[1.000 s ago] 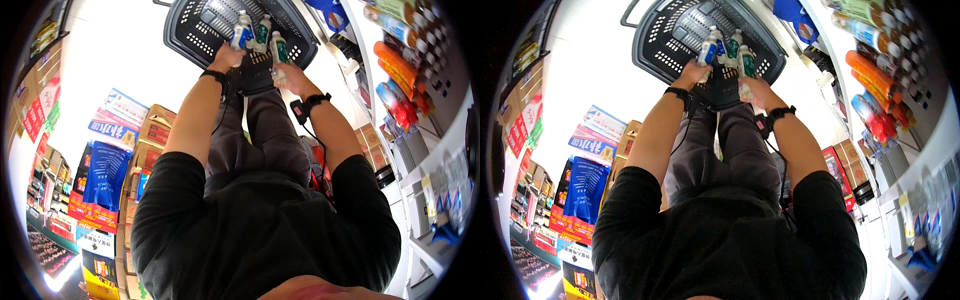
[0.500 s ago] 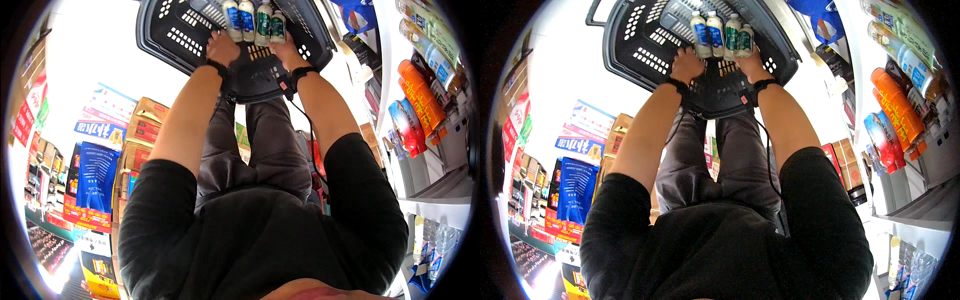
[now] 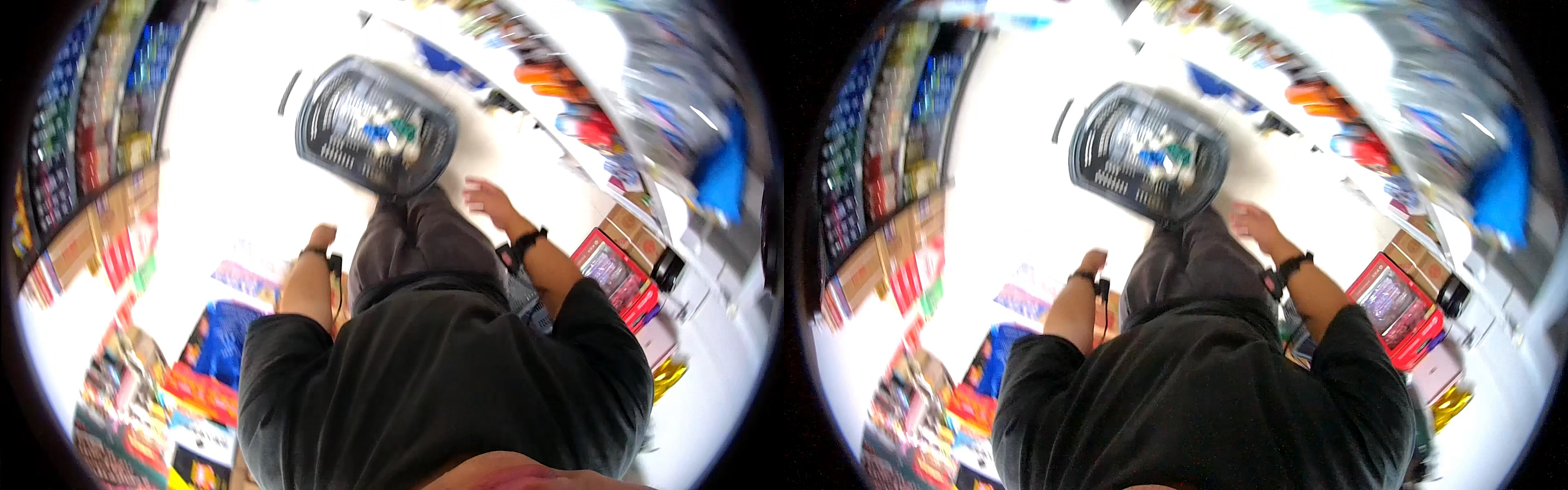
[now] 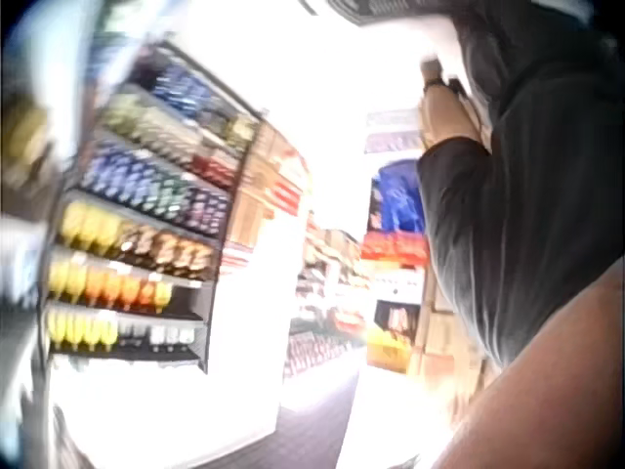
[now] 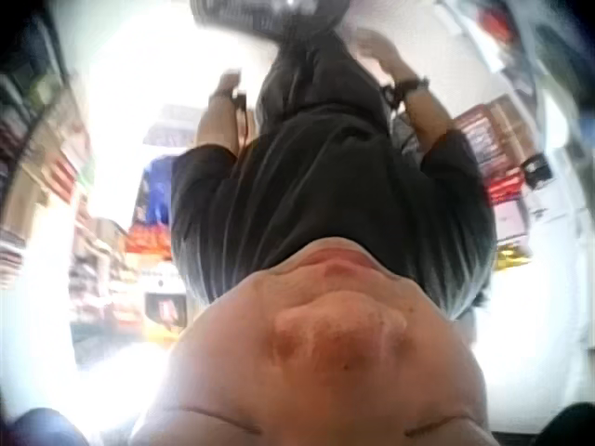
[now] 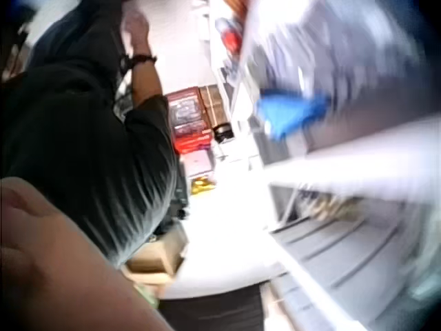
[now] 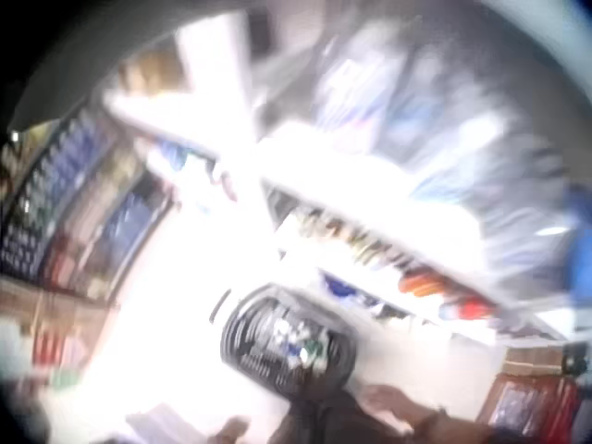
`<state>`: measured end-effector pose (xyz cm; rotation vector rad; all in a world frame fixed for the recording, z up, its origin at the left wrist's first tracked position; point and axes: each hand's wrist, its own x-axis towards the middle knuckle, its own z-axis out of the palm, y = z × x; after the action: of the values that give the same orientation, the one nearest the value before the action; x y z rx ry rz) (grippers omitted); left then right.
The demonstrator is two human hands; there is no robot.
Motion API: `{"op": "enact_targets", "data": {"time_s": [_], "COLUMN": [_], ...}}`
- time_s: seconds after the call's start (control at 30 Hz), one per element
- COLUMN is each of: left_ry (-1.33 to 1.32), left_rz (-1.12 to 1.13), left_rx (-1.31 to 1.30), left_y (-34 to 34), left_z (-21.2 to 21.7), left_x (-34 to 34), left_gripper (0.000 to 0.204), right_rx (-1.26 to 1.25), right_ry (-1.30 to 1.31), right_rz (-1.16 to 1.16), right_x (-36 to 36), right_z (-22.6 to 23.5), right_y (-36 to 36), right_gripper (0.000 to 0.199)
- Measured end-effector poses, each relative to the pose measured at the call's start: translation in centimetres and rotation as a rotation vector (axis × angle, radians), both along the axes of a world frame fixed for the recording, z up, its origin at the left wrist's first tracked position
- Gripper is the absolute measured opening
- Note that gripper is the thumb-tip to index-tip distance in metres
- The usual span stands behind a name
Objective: The person takes several bottles of beverages from a storage shelf and places them into a black plastic basket on the floor.
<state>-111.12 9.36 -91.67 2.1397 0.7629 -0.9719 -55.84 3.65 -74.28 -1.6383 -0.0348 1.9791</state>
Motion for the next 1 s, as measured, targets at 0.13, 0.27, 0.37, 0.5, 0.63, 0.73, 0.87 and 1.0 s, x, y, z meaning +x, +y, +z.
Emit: {"op": "enact_targets", "data": {"time_s": [0.13,0.27,0.37,0.5,0.63,0.73,0.87,1.0], "left_ry": [0.192,-0.363,-0.339,-0.654,-0.969,-1.245,-1.859,-1.674], "left_rz": [-0.184,0.353,0.824,0.438,0.121,-0.211,-0.467,-0.550], "left_rx": [-0.038,-0.110,-0.331,-0.456,-0.716,-0.407,0.281,0.816], "left_y": [5.4,13.4,17.5,14.5,5.2,-2.5,-9.7,-9.7], "left_z": [3.9,10.8,24.5,45.3,63.2,72.4,83.0,89.5], "left_x": [-0.9,8.5,24.0,42.2,56.6,67.2,84.0,100.3], "left_gripper": [0.020,0.019,0.013,0.016,0.021,0.027,0.033,0.035], "right_rx": [0.123,0.494,0.750,1.033,1.207,1.359,1.438,1.148], "right_ry": [-0.120,-0.384,-0.675,-0.800,-0.876,-0.735,-0.708,-0.966], "right_rz": [-0.283,-0.591,-0.858,-1.008,-1.021,-1.002,-1.105,-1.177], "right_x": [5.0,11.9,14.7,19.2,26.5,35.3,46.5,59.2], "right_z": [19.0,31.3,38.8,45.8,51.7,55.9,63.4,64.1], "right_y": [-5.3,-12.4,-16.0,-20.5,-23.0,-22.0,-17.9,-12.0], "right_gripper": [0.042,0.040,0.035,0.032,0.031,0.035,0.039,0.038]}}
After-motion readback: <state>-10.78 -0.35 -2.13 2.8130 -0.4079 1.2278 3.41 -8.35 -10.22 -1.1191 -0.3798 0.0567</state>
